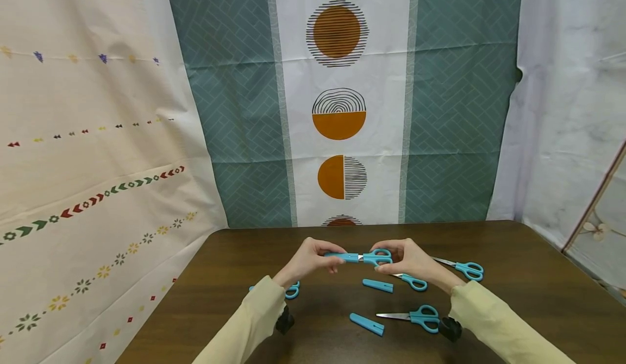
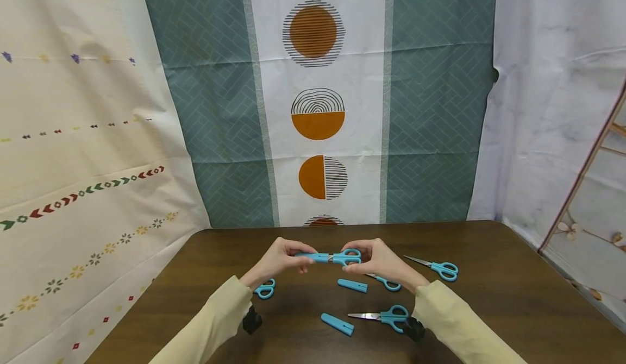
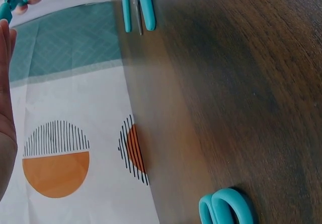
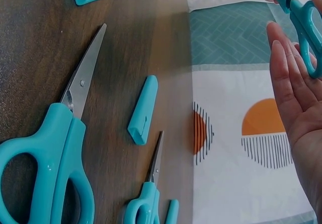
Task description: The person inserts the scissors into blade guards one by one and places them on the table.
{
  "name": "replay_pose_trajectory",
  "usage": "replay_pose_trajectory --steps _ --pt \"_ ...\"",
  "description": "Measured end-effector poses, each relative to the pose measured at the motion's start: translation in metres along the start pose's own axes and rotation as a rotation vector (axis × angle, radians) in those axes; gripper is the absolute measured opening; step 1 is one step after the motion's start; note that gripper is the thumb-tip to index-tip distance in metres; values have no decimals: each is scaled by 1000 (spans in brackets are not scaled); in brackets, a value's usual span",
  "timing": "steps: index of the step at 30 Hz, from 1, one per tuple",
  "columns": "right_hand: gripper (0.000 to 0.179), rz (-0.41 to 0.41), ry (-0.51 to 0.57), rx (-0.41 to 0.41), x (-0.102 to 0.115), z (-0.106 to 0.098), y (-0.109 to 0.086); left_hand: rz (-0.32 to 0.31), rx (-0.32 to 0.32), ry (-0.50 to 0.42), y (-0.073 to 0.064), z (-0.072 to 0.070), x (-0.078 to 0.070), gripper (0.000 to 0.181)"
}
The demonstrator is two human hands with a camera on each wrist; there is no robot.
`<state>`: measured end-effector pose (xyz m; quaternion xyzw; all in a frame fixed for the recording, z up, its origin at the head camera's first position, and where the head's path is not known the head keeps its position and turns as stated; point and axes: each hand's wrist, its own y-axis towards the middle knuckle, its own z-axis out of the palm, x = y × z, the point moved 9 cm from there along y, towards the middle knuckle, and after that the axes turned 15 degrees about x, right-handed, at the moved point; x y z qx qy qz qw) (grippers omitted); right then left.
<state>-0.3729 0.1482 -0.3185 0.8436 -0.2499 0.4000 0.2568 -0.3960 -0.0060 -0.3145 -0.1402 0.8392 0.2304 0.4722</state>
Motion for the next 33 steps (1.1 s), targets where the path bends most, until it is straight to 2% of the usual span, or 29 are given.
replay_pose_trajectory --steps 11,19,26,33 --pt "32 12 -8 -19 0 0 3 7 -3 12 1 0 1 18" --pt "30 -9 -32 -12 1 1 5 18 -16 8 7 -4 24 17" --pt "30 -27 -25 -5 0 3 6 32 -18 15 6 -4 27 18" --pt "31 -26 -32 -2 -1 4 7 15 -24 23 5 -4 29 17"
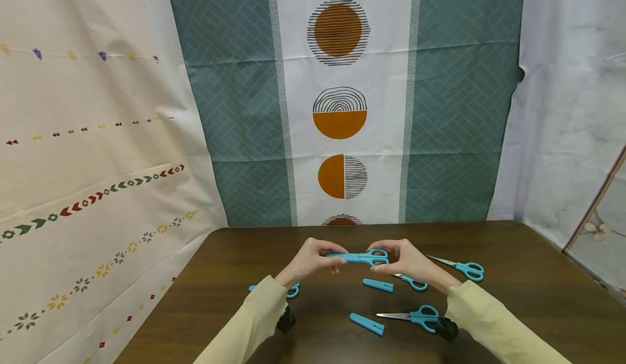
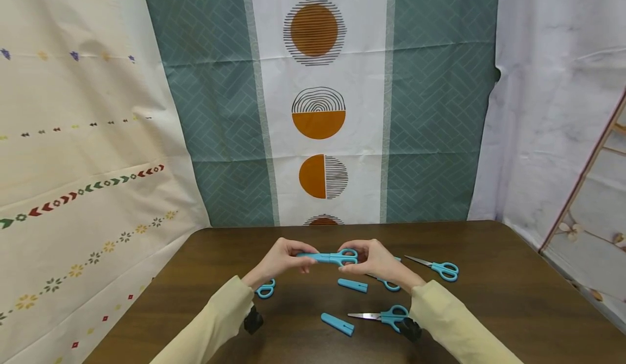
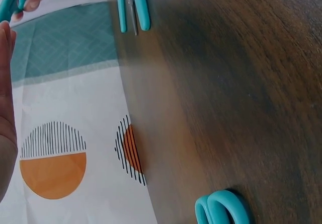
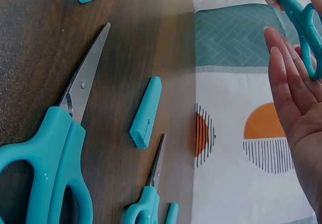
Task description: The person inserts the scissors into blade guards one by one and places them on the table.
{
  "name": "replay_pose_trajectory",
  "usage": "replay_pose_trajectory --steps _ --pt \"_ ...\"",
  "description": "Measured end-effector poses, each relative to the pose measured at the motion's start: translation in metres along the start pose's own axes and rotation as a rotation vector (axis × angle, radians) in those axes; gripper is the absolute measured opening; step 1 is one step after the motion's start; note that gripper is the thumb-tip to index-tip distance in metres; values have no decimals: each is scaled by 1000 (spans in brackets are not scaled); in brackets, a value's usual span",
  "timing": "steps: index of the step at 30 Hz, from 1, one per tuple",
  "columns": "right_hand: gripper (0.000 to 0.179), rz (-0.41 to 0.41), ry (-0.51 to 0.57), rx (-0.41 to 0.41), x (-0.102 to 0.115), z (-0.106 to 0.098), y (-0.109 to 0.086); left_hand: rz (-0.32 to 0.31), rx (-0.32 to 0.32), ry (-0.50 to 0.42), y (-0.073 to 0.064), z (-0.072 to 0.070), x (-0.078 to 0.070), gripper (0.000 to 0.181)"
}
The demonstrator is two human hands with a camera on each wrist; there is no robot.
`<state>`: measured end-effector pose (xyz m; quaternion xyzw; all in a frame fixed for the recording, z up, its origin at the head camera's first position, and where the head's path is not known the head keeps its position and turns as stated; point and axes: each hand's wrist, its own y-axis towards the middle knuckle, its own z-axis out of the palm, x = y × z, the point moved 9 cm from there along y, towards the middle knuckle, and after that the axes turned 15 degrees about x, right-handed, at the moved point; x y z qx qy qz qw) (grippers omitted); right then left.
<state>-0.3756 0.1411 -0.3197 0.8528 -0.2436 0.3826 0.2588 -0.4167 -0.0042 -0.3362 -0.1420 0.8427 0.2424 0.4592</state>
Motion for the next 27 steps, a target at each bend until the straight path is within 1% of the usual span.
replay_pose_trajectory --steps 1,6,7,8,10,13,16,19,22,25,27 --pt "32 2 5 0 0 0 0 4 0 0 0 0 -4 17" --pt "37 19 50 -8 -1 1 2 -30 -12 8 -3 1 -22 18" --pt "37 23 60 -10 -4 0 3 -40 -18 14 -4 1 -24 18" --pt "38 24 60 -13 -8 0 3 -57 -24 16 -5 0 -24 18" --pt "37 27 52 -16 -17 -1 5 -68 -35 20 -6 -1 -23 19" --pt "36 19 29 -17 -29 -2 7 -84 -53 66 -9 -3 -24 18" --pt "35 10 2 -24 -30 -1 10 -92 -69 137 -11 -6 -26 18" --pt "35 4 -35 -35 -29 -1 12 -98 -81 183 -14 -9 -27 17" --pt "35 -7 -79 -48 -24 0 15 -113 -78 183 -16 -11 -25 18" --pt "35 -15 -101 -59 -12 2 18 -124 -79 195 -19 -15 -24 19" --pt "37 -16 -109 -68 -4 4 20 -122 -90 232 -21 -17 -25 18"
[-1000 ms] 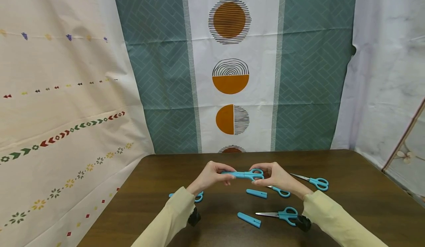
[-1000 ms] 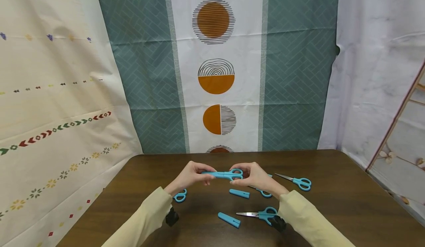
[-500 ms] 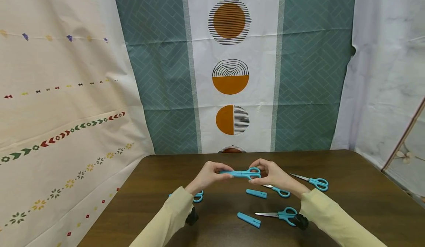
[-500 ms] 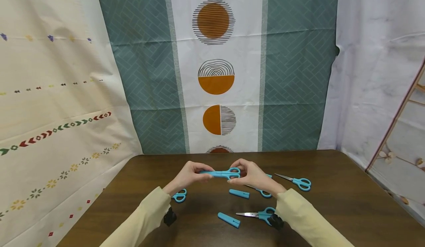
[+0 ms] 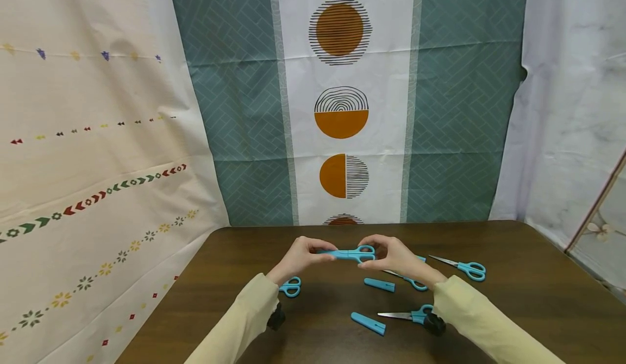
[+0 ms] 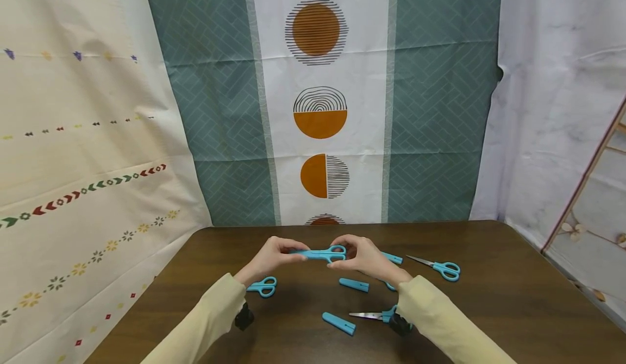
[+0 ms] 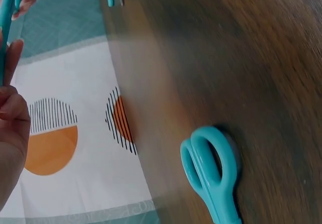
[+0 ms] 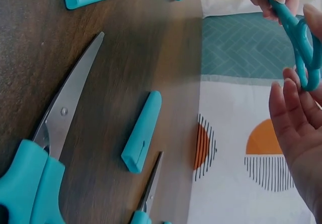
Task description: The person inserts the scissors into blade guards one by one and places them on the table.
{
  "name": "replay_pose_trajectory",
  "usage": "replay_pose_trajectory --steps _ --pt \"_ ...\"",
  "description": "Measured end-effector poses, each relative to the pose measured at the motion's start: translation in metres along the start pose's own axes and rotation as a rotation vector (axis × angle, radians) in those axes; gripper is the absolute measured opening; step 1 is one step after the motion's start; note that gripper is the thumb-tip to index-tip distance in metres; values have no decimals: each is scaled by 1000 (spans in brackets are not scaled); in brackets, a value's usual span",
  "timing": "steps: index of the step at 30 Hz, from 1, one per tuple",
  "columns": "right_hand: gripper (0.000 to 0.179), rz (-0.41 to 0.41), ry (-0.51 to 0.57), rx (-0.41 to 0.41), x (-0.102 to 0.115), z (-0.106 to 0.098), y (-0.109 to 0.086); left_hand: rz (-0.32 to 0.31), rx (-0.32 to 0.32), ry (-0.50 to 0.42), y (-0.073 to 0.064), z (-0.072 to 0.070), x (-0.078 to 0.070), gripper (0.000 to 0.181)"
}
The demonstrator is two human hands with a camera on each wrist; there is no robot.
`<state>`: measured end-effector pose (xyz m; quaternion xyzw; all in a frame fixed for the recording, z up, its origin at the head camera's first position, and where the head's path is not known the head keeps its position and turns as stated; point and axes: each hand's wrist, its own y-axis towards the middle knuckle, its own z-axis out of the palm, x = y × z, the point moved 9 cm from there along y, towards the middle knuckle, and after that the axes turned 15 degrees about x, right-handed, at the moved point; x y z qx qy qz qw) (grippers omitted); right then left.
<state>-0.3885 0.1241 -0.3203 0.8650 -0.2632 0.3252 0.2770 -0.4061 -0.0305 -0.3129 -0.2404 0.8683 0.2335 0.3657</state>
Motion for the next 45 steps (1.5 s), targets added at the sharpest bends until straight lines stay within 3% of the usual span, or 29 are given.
replay_pose_trajectory --steps 3,6,13,16,21,32,39,45 --pt "39 26 -23 -16 2 2 4 -3 -34 55 -2 -5 1 18" --pt "41 75 -64 -33 -11 4 8 -24 -59 74 -4 -8 6 17" --pt "44 109 -118 -44 -28 7 14 -76 -39 81 -1 -9 48 27" --pt "46 133 -144 -37 -29 9 16 -95 -28 74 -2 -10 55 29" --pt "49 171 -182 -9 -30 15 22 -106 -24 84 -5 -12 57 29" --pt "50 257 -120 9 -38 24 32 -132 -67 199 -12 -17 60 18" --pt "54 245 -38 37 -39 30 35 -131 -92 239 -16 -21 66 18" --pt "51 214 -40 35 -40 32 40 -139 -103 192 -20 -25 72 20"
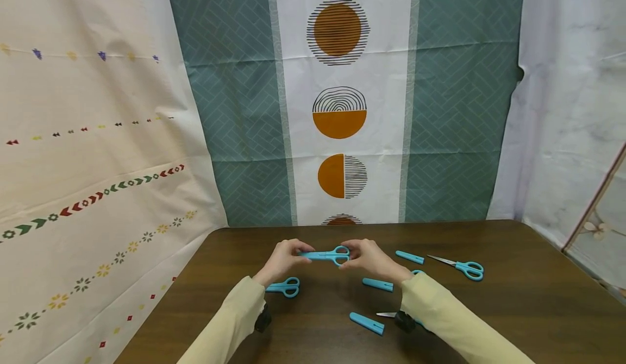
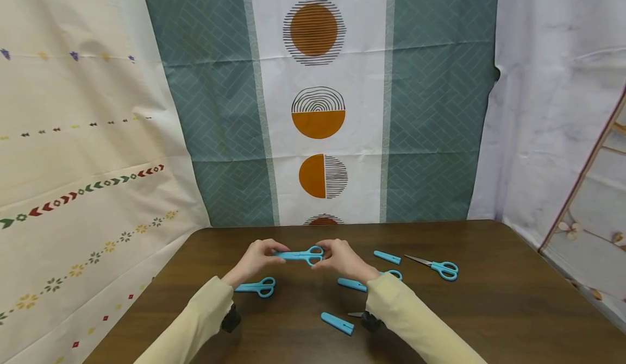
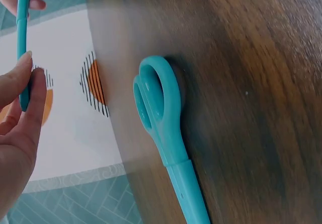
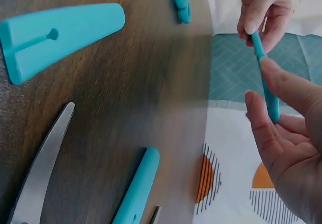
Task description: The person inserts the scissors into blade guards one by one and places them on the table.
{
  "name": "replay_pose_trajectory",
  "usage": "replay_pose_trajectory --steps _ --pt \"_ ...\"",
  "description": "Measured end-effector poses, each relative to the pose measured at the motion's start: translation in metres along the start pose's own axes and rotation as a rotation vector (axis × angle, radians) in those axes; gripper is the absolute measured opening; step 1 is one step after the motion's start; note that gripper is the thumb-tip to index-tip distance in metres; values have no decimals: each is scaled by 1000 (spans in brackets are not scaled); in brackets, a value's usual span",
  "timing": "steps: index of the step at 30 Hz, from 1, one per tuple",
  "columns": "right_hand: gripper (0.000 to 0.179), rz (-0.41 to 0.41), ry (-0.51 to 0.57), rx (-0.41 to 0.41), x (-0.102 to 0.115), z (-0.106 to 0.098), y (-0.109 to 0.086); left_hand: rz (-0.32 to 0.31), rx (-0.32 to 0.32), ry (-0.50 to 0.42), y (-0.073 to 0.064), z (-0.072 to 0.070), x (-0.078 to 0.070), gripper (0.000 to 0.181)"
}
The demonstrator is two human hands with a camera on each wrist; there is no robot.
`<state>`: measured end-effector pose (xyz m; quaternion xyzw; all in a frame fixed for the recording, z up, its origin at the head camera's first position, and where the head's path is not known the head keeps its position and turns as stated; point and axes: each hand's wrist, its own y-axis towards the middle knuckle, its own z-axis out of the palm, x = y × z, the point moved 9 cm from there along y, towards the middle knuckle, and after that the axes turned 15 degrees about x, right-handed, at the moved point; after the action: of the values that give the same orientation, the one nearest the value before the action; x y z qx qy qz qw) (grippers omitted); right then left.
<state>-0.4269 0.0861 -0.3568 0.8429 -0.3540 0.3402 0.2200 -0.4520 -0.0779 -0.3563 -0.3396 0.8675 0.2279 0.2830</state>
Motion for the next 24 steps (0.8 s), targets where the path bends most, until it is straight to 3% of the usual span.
replay_pose_trajectory --steps 4,10,18,24 --pt "47 -17 -44 14 -2 3 6 3 -1 -13 -1 -3 5 19" --pt "45 -3 -90 6 -9 7 15 -21 -7 46 -4 -6 13 18" --pt "46 -6 -90 22 -14 18 30 -48 -51 144 -10 -10 24 17" --pt "50 34 -81 16 -21 25 43 -61 -70 150 -14 -16 36 18"
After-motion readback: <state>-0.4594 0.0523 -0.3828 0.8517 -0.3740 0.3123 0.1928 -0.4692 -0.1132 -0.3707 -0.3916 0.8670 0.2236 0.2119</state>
